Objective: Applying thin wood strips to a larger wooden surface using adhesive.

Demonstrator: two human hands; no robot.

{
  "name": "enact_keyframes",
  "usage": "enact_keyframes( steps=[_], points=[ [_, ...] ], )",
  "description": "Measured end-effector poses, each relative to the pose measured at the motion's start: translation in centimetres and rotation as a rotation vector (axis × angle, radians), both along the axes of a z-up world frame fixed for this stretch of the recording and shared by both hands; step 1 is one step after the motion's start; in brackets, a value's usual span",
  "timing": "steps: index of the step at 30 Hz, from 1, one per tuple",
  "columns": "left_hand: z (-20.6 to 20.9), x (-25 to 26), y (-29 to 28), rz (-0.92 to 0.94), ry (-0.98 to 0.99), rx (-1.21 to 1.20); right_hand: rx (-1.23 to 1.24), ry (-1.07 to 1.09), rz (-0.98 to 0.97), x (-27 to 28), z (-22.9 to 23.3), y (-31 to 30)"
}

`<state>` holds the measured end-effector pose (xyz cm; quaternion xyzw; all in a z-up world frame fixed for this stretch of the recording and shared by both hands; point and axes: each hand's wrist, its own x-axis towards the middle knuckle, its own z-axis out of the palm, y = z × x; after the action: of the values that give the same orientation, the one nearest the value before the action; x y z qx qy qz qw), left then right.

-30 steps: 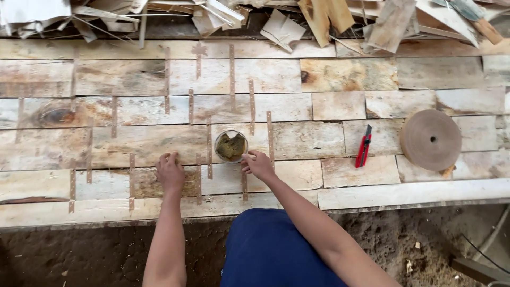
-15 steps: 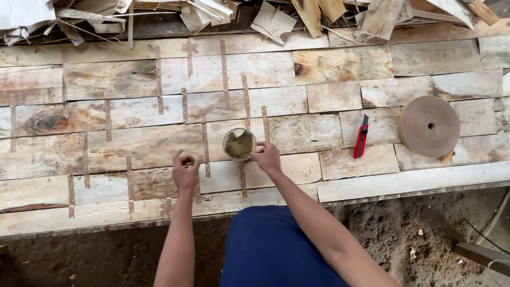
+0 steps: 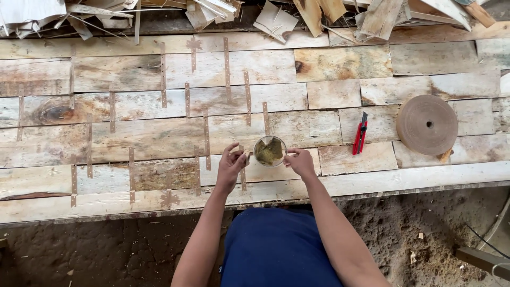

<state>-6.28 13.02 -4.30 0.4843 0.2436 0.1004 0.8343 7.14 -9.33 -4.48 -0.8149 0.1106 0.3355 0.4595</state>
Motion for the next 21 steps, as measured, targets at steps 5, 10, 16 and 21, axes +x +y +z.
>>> enact_keyframes(
  steps=[5, 10, 16, 21],
  points=[
    [-0.5, -0.7, -1.2, -0.067, -0.092, 0.003, 0.048, -0.191, -0.075, -1.7, 4.0, 1.2],
    [1.4, -1.5, -2.2, -0.098, -0.109, 0.071, 0.286, -0.387, 0.038, -4.8, 7.0, 2.4],
    [3.6, -2.0, -3.7, -0.122, -0.103, 0.283, 0.633, -0.221, 0.253, -6.8, 8.5, 2.1],
    [3.7, -1.8, -4.4, -0.155, -0.14, 0.377, 0.622, -0.254, 0.289, -5.7, 7.1, 1.1]
  ],
)
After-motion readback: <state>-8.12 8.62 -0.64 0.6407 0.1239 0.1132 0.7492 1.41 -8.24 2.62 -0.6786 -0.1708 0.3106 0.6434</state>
